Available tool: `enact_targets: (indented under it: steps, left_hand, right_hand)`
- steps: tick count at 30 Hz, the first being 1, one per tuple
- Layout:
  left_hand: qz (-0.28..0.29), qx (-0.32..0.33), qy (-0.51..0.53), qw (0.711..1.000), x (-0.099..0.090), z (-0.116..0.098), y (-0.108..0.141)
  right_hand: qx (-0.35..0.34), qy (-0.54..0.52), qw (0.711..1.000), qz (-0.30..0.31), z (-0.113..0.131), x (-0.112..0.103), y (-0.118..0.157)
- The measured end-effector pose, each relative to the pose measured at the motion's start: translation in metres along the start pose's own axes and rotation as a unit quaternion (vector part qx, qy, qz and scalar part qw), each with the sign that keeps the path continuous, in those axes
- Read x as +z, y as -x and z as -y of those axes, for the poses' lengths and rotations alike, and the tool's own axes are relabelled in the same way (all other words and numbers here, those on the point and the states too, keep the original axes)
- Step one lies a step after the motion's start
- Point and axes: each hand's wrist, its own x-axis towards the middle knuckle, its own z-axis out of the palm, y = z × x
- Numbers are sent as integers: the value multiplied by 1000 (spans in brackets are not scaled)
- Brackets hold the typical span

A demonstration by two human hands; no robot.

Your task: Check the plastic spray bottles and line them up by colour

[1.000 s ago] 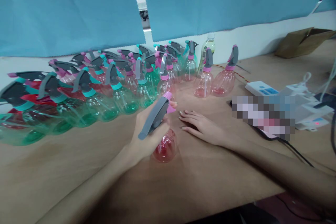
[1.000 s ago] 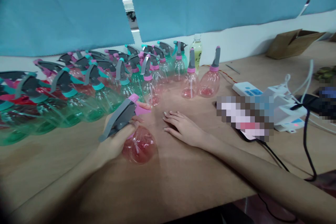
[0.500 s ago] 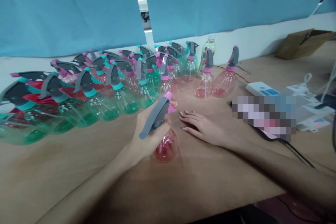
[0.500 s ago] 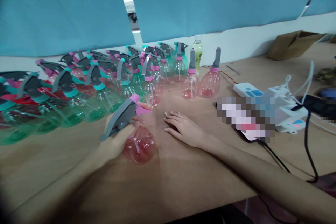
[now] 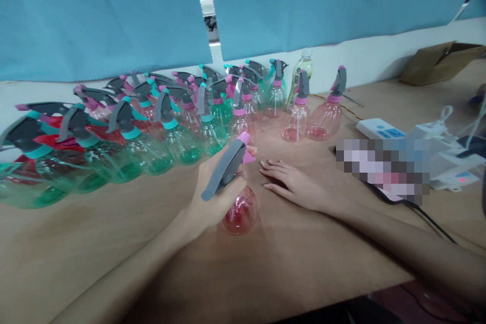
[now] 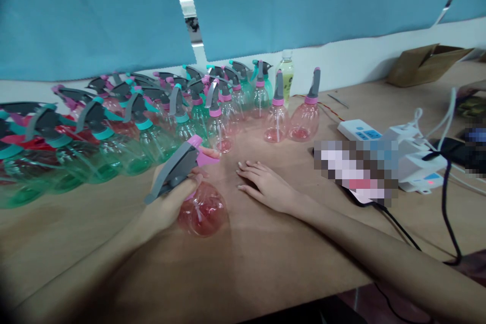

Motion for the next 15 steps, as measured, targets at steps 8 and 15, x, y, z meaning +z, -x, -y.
enact_targets:
  steps: [8, 15]
  left_hand:
    - [5, -4, -8, 1000, -1, 1, 1]
    - [5, -4, -8, 1000, -1, 1, 0]
  right_hand:
    - [5, 6, 1000, 7, 1, 0, -1]
    - [1, 4, 1000, 0, -1, 1, 0]
